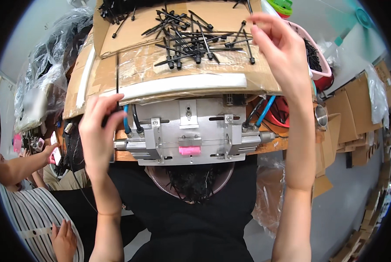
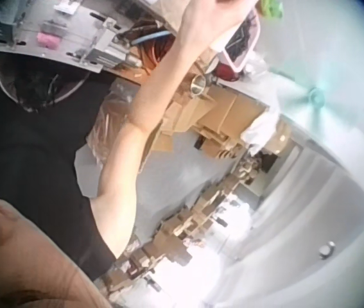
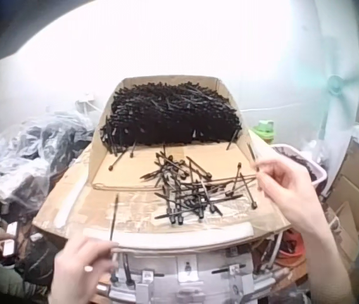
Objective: The person repeatedly picks up black cable ties from a cardboard box and inserts them into a metal jig on a workbench. They manipulate a pink lever on the machine to process each tie individually. A coworker is visible in the background handling a black mesh bag.
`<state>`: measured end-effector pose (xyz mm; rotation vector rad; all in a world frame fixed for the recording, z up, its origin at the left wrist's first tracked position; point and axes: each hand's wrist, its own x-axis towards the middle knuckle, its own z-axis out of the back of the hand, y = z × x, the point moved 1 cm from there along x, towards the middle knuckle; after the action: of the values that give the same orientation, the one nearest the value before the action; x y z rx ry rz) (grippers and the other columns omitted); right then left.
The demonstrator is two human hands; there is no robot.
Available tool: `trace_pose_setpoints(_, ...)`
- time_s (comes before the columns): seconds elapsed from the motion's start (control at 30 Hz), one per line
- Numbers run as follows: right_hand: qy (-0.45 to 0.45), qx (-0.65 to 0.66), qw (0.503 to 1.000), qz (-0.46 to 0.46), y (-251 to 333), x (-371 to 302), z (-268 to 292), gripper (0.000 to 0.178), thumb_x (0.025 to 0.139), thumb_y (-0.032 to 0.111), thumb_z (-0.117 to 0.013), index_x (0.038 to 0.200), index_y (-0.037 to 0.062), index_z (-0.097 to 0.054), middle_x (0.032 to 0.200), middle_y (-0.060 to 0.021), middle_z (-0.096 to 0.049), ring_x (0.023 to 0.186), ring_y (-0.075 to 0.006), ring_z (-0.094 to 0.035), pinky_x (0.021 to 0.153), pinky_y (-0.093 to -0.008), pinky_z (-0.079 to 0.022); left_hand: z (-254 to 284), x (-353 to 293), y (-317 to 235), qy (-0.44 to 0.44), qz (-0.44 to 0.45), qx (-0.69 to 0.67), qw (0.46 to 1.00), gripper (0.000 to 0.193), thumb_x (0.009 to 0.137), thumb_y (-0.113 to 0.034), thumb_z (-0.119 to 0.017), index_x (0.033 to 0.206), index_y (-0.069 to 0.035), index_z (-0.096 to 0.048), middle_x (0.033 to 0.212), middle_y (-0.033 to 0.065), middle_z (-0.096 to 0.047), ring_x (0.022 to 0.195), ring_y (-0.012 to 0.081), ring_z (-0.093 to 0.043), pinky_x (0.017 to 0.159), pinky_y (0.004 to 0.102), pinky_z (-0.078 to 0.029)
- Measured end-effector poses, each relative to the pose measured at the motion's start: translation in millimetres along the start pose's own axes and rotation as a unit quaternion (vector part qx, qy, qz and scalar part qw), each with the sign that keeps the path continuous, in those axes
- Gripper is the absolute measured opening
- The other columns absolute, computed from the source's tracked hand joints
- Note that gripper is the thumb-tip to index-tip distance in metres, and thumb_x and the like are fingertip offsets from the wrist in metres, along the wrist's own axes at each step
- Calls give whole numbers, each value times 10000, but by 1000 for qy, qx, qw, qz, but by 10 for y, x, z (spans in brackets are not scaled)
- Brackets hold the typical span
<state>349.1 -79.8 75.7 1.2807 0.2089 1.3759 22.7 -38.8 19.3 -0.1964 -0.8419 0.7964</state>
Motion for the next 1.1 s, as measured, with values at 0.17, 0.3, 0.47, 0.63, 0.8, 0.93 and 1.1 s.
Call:
trace_pose_setpoints(0.17,-21,249,962,-115,-97,-689,8,225,960,115,-607,1129,-32,-615,855,-49,-614,684,-62,-527,584,-190,-408,-349,-886,-541,94,-19,-22,995,812,659,82,-759,1410,23,-454,879,93,-543,816,244,-527,763,362,-463)
trace_pose_setpoints(0.3,-51,272,958,-78,-36,-1058,34,236,947,62,-615,1154,-44,-578,890,-95,-616,692,-94,-544,587,-209,-439,-734,-1212,-767,179,-18,8,984,704,753,-34,-736,1390,51,-446,954,84,-534,879,237,-522,815,361,-442)
trace_pose_setpoints(0.47,-77,264,961,-16,51,-1230,112,199,944,71,-627,1103,-40,-578,888,-113,-616,690,-112,-552,567,-218,-446,-908,-1220,-816,193,-22,103,975,684,781,-74,-721,1392,55,-441,969,87,-523,895,240,-518,830,364,-441)
trace_pose_setpoints(0.63,-92,226,970,-24,60,-1285,69,159,931,3,-611,1084,-31,-583,888,-118,-649,709,-111,-571,589,-210,-464,-901,-1191,-803,198,-25,101,975,696,777,-68,-719,1397,63,-431,979,91,-523,902,243,-516,836,369,-441)
trace_pose_setpoints(0.8,-76,67,994,-39,49,-1113,-184,143,873,-3,-684,1005,-24,-634,892,-56,-659,690,-65,-564,583,-210,-449,-882,-1201,-791,198,-6,83,977,723,761,-66,-731,1407,48,-427,989,98,-526,902,249,-517,830,368,-446)
trace_pose_setpoints(0.93,-12,-218,971,96,-75,-612,-393,134,791,41,-713,893,-5,-640,846,-103,-650,591,-222,-571,603,-325,-485,-696,-1004,-815,193,-9,14,981,751,728,-50,-755,1412,-1,-451,982,107,-535,901,254,-518,809,372,-452)
trace_pose_setpoints(1.1,94,-373,916,115,-300,12,-550,93,781,64,-651,812,-18,-619,838,-198,-652,753,-389,-626,713,-453,-513,-506,13,-638,40,-104,14,994,442,783,-22,-690,1214,2,-591,897,117,-527,850,284,-528,770,398,-453)
